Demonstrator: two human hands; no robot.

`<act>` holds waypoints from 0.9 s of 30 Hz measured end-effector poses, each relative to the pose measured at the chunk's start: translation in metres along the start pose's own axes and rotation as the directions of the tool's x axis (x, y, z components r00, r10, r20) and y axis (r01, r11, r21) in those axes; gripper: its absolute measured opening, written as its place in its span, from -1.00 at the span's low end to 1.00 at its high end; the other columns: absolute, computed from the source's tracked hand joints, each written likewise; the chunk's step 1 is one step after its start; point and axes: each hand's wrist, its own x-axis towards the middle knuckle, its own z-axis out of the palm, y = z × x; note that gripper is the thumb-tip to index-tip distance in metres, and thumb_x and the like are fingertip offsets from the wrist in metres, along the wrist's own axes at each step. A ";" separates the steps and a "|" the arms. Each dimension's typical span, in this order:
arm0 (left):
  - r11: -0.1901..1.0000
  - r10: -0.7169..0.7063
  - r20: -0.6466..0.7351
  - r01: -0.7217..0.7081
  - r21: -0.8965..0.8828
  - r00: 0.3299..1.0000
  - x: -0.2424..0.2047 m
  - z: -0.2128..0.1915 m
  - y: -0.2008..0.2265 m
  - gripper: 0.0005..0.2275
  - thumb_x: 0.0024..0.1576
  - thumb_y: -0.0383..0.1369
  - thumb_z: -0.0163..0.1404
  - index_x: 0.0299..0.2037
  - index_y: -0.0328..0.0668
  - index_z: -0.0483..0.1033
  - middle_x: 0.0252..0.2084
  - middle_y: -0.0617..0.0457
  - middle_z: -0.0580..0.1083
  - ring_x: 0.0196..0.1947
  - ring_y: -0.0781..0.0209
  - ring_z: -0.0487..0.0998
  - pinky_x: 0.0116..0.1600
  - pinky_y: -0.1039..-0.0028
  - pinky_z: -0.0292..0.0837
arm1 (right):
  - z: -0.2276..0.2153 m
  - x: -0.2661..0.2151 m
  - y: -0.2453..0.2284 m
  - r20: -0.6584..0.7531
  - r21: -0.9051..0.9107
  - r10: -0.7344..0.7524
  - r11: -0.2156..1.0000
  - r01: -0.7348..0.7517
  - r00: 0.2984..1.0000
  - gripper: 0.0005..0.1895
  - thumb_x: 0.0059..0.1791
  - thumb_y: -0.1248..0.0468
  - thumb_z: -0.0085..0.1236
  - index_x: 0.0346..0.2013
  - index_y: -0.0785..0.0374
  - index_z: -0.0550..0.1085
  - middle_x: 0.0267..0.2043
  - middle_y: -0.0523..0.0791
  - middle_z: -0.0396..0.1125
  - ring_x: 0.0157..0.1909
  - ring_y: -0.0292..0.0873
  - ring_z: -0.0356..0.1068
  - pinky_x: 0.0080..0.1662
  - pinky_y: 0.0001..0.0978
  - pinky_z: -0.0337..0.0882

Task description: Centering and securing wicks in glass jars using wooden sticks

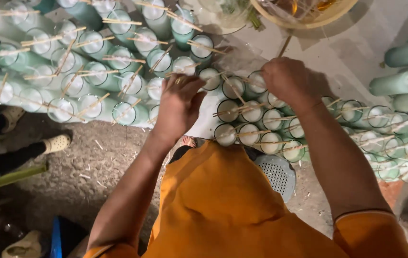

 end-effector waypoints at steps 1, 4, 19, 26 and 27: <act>1.000 -0.018 -0.019 0.017 -0.006 1.000 -0.014 -0.001 -0.005 -0.84 0.14 -0.41 0.19 -0.08 -0.14 0.62 -0.12 -0.03 0.57 -0.03 -0.09 0.49 -0.03 0.22 0.29 | -0.003 -0.001 0.000 -0.015 -0.060 0.012 0.998 -0.013 1.000 -0.68 0.09 0.02 -0.07 -0.29 0.09 0.57 -0.35 -0.04 0.47 -0.24 0.18 0.54 -0.16 0.12 0.55; 0.996 -0.080 -0.066 0.076 -0.048 0.995 -0.050 -0.006 -0.004 -0.87 0.18 -0.39 0.17 -0.09 -0.11 0.64 -0.14 0.00 0.59 -0.04 -0.07 0.52 0.00 0.25 0.30 | 0.016 0.011 0.036 -0.107 0.001 -0.009 1.000 0.009 0.994 -0.74 0.15 0.09 -0.01 -0.24 0.13 0.56 -0.37 -0.01 0.43 -0.18 0.19 0.54 -0.12 0.13 0.55; 0.997 -0.081 -0.112 0.080 -0.011 0.990 -0.064 0.019 -0.006 -0.95 0.13 -0.36 0.17 -0.26 -0.07 0.62 -0.28 0.03 0.57 -0.11 -0.07 0.54 -0.05 0.25 0.31 | -0.039 -0.009 -0.031 -0.284 0.031 0.290 0.955 -0.294 0.914 -0.75 0.22 0.20 0.07 -0.07 0.33 0.59 -0.30 0.07 0.43 -0.21 0.21 0.52 -0.20 0.16 0.54; 0.995 -0.065 -0.087 0.072 0.074 0.994 -0.047 0.047 -0.014 -0.97 0.06 -0.37 0.19 -0.34 -0.06 0.62 -0.34 0.03 0.54 -0.13 -0.04 0.52 -0.02 0.20 0.30 | 0.000 -0.008 -0.078 -0.020 0.180 0.154 0.972 -0.148 0.988 -0.68 0.06 0.04 0.11 -0.33 0.22 0.59 -0.39 0.12 0.48 -0.22 0.34 0.49 -0.20 0.27 0.48; 0.992 -0.066 -0.087 0.075 0.103 0.994 -0.047 0.053 -0.018 -0.94 0.04 -0.36 0.20 -0.33 -0.04 0.62 -0.32 0.04 0.54 -0.11 -0.03 0.51 -0.01 0.20 0.29 | 0.008 -0.006 -0.075 -0.050 0.134 0.141 0.982 -0.133 0.989 -0.67 0.07 0.01 0.11 -0.36 0.19 0.58 -0.42 0.08 0.47 -0.25 0.29 0.51 -0.23 0.22 0.49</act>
